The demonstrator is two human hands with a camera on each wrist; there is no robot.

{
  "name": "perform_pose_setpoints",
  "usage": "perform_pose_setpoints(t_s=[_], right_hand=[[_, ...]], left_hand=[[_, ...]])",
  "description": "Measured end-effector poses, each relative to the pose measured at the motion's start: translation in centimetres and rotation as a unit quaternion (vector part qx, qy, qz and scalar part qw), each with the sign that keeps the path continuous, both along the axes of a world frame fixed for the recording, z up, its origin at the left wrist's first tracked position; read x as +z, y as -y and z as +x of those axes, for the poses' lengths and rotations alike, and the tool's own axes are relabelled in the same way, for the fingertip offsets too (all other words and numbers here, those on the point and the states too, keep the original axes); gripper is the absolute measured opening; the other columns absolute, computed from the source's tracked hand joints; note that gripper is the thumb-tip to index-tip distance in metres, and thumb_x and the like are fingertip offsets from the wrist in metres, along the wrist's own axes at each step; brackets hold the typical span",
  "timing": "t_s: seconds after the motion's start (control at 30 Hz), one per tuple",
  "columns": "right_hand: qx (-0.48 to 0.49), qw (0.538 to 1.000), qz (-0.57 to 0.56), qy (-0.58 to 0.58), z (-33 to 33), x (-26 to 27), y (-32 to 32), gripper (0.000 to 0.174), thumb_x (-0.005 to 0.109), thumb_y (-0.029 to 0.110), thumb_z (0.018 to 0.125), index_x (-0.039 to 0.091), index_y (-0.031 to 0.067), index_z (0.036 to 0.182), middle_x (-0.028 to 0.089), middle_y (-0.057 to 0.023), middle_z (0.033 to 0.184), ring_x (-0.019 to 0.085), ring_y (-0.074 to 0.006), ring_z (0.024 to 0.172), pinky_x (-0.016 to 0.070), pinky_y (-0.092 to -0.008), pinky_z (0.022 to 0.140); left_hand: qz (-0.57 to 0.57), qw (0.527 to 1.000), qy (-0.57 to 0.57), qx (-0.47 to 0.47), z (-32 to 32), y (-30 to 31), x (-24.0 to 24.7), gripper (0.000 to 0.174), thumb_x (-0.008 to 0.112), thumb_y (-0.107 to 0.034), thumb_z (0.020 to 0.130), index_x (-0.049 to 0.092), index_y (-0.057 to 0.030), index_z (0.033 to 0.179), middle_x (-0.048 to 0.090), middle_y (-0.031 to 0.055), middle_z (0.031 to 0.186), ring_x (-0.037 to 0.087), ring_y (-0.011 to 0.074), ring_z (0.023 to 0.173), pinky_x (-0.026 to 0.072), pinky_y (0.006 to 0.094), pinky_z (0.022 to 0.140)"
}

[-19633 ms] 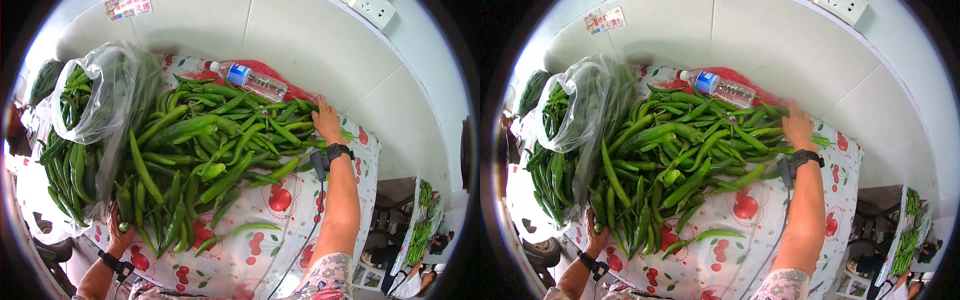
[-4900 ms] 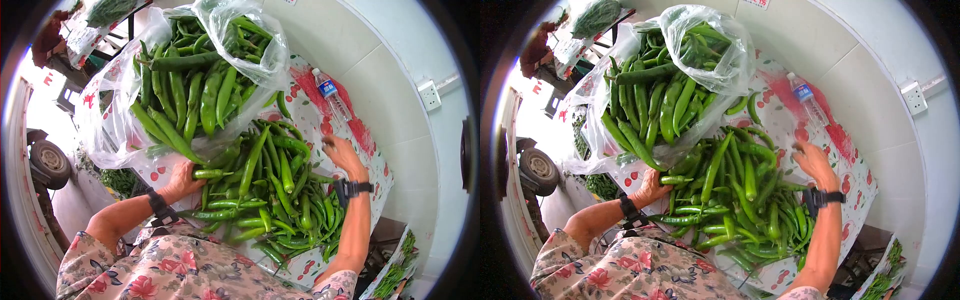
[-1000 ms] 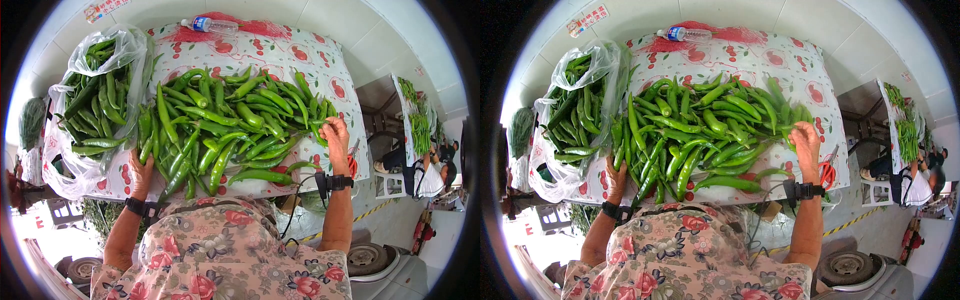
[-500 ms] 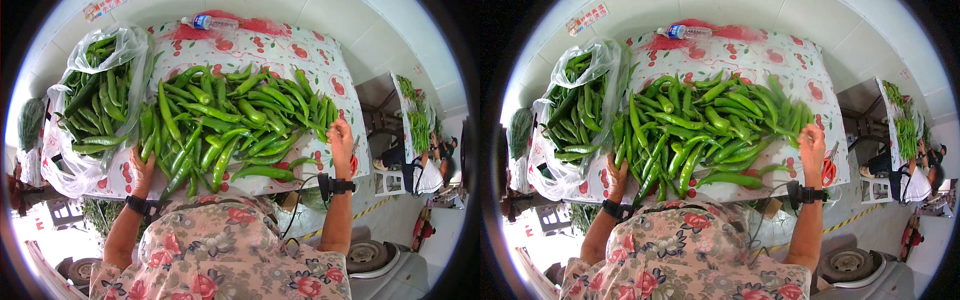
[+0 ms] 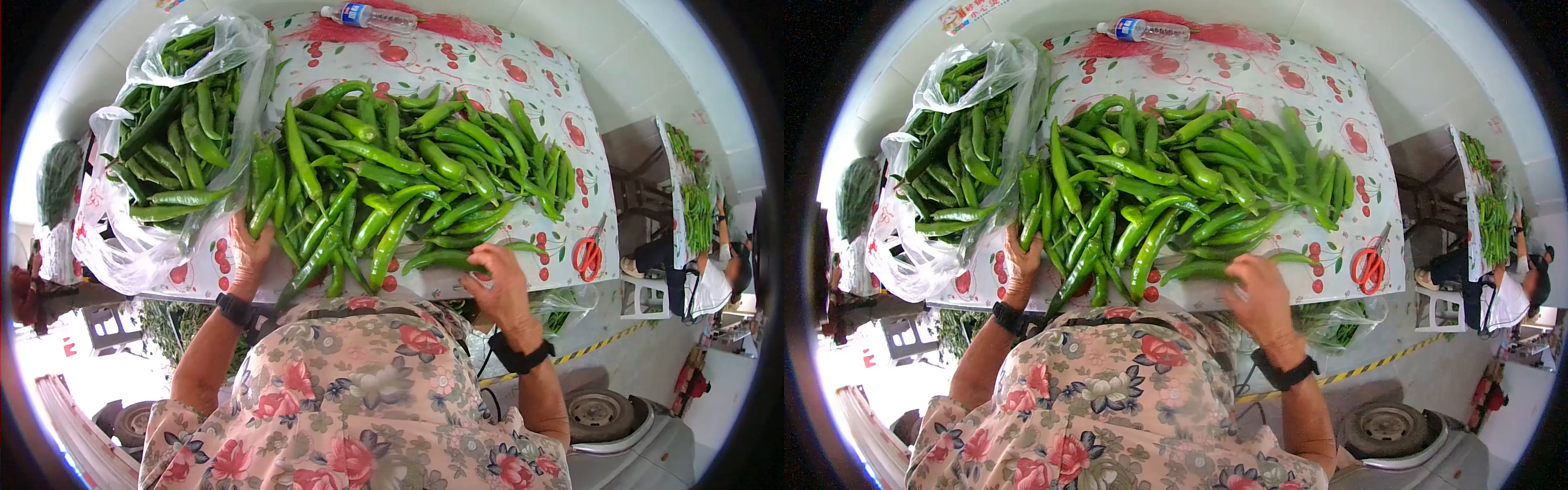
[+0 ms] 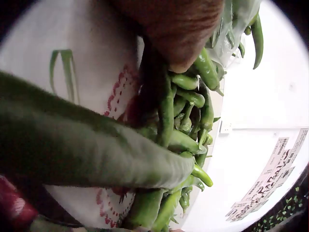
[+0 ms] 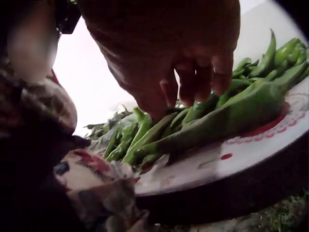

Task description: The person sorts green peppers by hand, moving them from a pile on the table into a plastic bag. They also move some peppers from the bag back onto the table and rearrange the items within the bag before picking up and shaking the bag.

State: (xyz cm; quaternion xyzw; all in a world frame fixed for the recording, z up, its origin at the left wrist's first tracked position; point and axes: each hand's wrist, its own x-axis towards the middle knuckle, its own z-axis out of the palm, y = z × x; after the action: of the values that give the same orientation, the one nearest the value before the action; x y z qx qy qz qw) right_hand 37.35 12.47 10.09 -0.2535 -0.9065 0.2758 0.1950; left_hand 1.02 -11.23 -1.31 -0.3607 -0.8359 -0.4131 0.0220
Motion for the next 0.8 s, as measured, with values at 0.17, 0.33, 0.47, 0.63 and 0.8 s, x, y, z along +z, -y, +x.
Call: perform_pose_setpoints(t_s=[0.17, 0.33, 0.47, 0.63, 0.8], right_hand=[[0.083, 0.993, -0.082, 0.011, -1.3, -0.3, 2.4, 0.025, 0.070, 0.012, 0.074, 0.060, 0.0070, 0.096, 0.063, -0.0143, 0.099, 0.059, -0.0340, 0.092, 0.0478, -0.0417, 0.080], [0.225, 0.948, -0.193, 0.115, -3.2, -1.0, 3.2, 0.021, 0.060, 0.012, 0.085, 0.061, 0.0070, 0.105, 0.064, -0.0137, 0.099, 0.060, -0.0333, 0.092, 0.0486, -0.0389, 0.080], [0.248, 0.948, -0.167, 0.109, -5.2, -1.2, 3.9, 0.026, 0.057, 0.014, 0.087, 0.059, 0.0093, 0.113, 0.063, -0.0142, 0.097, 0.059, -0.0343, 0.091, 0.0473, -0.0404, 0.079], [0.300, 0.944, -0.078, 0.117, -8.7, -2.1, 4.1, 0.031, 0.058, 0.016, 0.085, 0.057, 0.0131, 0.116, 0.064, -0.0124, 0.091, 0.059, -0.0326, 0.085, 0.0445, -0.0415, 0.077], [0.259, 0.961, -0.064, 0.073, -9.9, -3.2, 4.1, 0.031, 0.059, 0.016, 0.082, 0.061, 0.0141, 0.113, 0.065, -0.0110, 0.091, 0.058, -0.0305, 0.083, 0.0416, -0.0418, 0.078]], left_hand=[[-0.042, 0.991, 0.100, -0.075, 0.5, 0.6, 4.1, 0.063, 0.065, -0.020, 0.076, 0.039, 0.0054, 0.128, 0.053, 0.0259, 0.112, 0.048, 0.0397, 0.108, 0.0369, 0.0451, 0.095], [-0.198, 0.976, 0.054, -0.077, 1.5, 2.1, 5.4, 0.109, 0.079, -0.028, 0.063, 0.014, 0.0032, 0.144, 0.027, 0.0296, 0.143, 0.029, 0.0418, 0.133, 0.0246, 0.0426, 0.111], [-0.186, 0.969, 0.045, -0.154, 3.3, 1.7, 6.6, 0.129, 0.087, -0.031, 0.054, 0.002, 0.0018, 0.146, 0.015, 0.0291, 0.148, 0.016, 0.0434, 0.138, 0.0186, 0.0497, 0.112], [-0.217, 0.966, 0.041, -0.134, 4.5, 0.6, 6.9, 0.130, 0.087, -0.027, 0.054, 0.001, 0.0021, 0.146, 0.014, 0.0286, 0.148, 0.013, 0.0447, 0.138, 0.0182, 0.0507, 0.111], [-0.208, 0.964, 0.055, -0.157, 4.8, -0.3, 7.1, 0.128, 0.085, -0.032, 0.057, 0.000, 0.0038, 0.145, 0.013, 0.0319, 0.146, 0.011, 0.0469, 0.138, 0.0167, 0.0528, 0.111]])
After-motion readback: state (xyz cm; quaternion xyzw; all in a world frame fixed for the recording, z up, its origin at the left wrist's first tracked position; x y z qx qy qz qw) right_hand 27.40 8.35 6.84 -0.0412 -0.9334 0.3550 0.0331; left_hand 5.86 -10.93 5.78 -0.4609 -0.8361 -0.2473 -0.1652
